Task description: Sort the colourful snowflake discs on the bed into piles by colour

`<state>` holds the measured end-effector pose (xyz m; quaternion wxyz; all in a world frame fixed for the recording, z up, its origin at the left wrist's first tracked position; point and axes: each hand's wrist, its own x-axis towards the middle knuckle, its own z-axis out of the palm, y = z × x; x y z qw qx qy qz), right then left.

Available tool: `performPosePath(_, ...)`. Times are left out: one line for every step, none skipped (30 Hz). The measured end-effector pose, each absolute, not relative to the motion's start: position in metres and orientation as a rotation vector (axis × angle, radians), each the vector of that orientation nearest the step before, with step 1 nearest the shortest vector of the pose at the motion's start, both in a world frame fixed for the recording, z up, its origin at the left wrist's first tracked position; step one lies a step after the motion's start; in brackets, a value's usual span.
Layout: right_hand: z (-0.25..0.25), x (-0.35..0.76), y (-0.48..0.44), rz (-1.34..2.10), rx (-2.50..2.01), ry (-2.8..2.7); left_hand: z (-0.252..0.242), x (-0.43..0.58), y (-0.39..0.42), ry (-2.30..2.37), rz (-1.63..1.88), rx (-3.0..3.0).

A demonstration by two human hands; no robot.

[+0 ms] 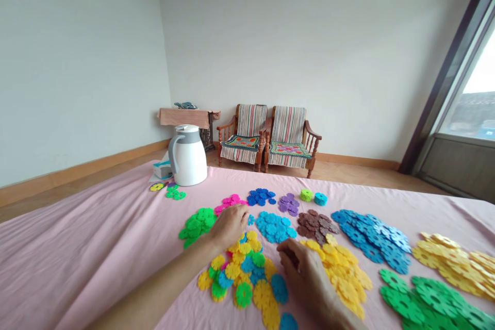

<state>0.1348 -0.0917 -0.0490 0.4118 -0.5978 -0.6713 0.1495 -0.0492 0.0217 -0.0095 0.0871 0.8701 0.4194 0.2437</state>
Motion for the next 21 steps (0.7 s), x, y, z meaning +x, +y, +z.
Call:
performPosePath(-0.049,0.135,-0.092,0.371,-1.504,-1.689,-0.009,-0.043,0.023,1.251,0.727,2.568)
performPosePath(-0.048,0.135,-0.092,0.365,-1.506,-1.688,-0.01,-0.036,0.024,1.246,0.719,2.545)
performPosePath(-0.048,0.135,-0.092,0.358,-1.51,-1.687,-0.011,-0.029,0.026,1.234,0.706,2.523)
performPosePath(-0.048,0.135,-0.092,0.354,-1.512,-1.687,-0.012,-0.023,0.028,1.219,0.689,2.501)
performPosePath(-0.048,0.135,-0.092,0.349,-1.513,-1.687,-0.013,-0.017,0.029,1.204,0.672,2.477)
performPosePath(-0.048,0.135,-0.092,0.347,-1.512,-1.689,-0.014,-0.012,0.031,1.191,0.658,2.452)
performPosePath(-0.048,0.135,-0.092,0.346,-1.51,-1.69,-0.015,-0.01,0.032,1.182,0.65,2.43)
performPosePath(-0.048,0.135,-0.092,0.344,-1.506,-1.692,-0.016,-0.009,0.033,1.174,0.647,2.412)
performPosePath(-0.048,0.135,-0.091,0.34,-1.504,-1.692,-0.016,-0.011,0.034,1.166,0.648,2.401)
performPosePath(-0.049,0.135,-0.091,0.338,-1.503,-1.697,-0.015,-0.014,0.033,1.154,0.647,2.398)
performPosePath(-0.049,0.135,-0.091,0.335,-1.506,-1.699,-0.013,-0.02,0.032,1.137,0.641,2.402)
performPosePath(-0.049,0.135,-0.091,0.331,-1.51,-1.704,-0.011,-0.027,0.031,1.118,0.629,2.412)
performPosePath(-0.049,0.135,-0.091,0.324,-1.512,-1.709,-0.008,-0.035,0.028,1.097,0.611,2.421)
performPosePath(-0.049,0.135,-0.092,0.32,-1.514,-1.717,-0.005,-0.044,0.026,1.072,0.584,2.436)
performPosePath(-0.049,0.135,-0.092,0.318,-1.516,-1.726,-0.003,-0.053,0.022,1.044,0.55,2.455)
performPosePath(-0.048,0.135,-0.093,0.315,-1.52,-1.731,0.0,-0.061,0.019,1.012,0.505,2.48)
performPosePath(-0.048,0.135,-0.093,0.314,-1.526,-1.734,0.003,-0.068,0.016,0.981,0.455,2.513)
performPosePath(-0.047,0.135,-0.093,0.318,-1.533,-1.738,0.005,-0.074,0.013,0.959,0.412,2.547)
performPosePath(-0.046,0.135,-0.094,0.322,-1.542,-1.738,0.007,-0.079,0.011,0.945,0.382,2.582)
performPosePath(-0.046,0.135,-0.094,0.325,-1.549,-1.736,0.009,-0.083,0.009,0.936,0.365,2.609)
performPosePath(-0.046,0.135,-0.094,0.327,-1.555,-1.735,0.01,-0.085,0.007,0.932,0.359,2.623)
